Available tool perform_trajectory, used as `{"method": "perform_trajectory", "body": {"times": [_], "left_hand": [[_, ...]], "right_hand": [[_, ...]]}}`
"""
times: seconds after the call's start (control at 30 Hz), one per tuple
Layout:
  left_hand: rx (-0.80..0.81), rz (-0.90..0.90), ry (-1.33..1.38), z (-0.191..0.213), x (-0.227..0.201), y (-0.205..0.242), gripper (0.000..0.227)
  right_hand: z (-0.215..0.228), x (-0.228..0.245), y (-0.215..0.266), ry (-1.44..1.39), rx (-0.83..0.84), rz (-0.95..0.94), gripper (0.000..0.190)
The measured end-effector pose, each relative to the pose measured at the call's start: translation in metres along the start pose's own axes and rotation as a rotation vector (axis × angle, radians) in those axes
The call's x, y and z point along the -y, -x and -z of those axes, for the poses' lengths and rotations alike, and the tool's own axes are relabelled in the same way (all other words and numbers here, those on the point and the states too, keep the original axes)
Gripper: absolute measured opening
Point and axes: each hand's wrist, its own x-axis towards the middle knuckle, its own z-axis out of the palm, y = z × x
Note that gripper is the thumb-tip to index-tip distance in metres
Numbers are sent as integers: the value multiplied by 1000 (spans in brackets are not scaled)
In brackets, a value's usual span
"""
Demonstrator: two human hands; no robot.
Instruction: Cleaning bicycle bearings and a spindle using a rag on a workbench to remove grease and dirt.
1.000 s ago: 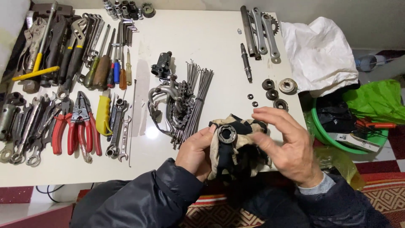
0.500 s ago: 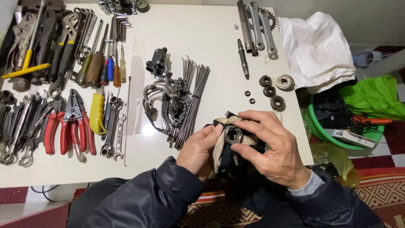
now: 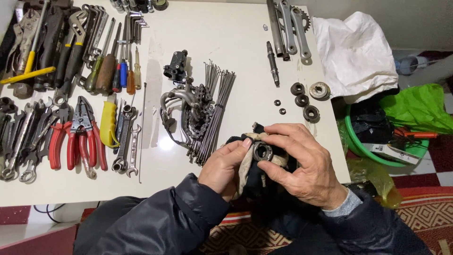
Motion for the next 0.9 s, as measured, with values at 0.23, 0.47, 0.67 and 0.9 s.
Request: {"method": "perform_trajectory", "body": {"times": [0.23,0.47,0.67,0.9], "left_hand": [[-35,10,7,13,14,-8,22],[-45,20,-25,11,11,-8,20],[-40,9,-41,-2,4,3,20],[-23,-31,-80,-2,9,9,18]], "right_hand": [[0,-2,1,77,-45,66,36],[4,-1,1,90,10,76,38],[4,-9,6,-81,-20,-176,38],[0,-9,8,-145,-82,-251,35]]}}
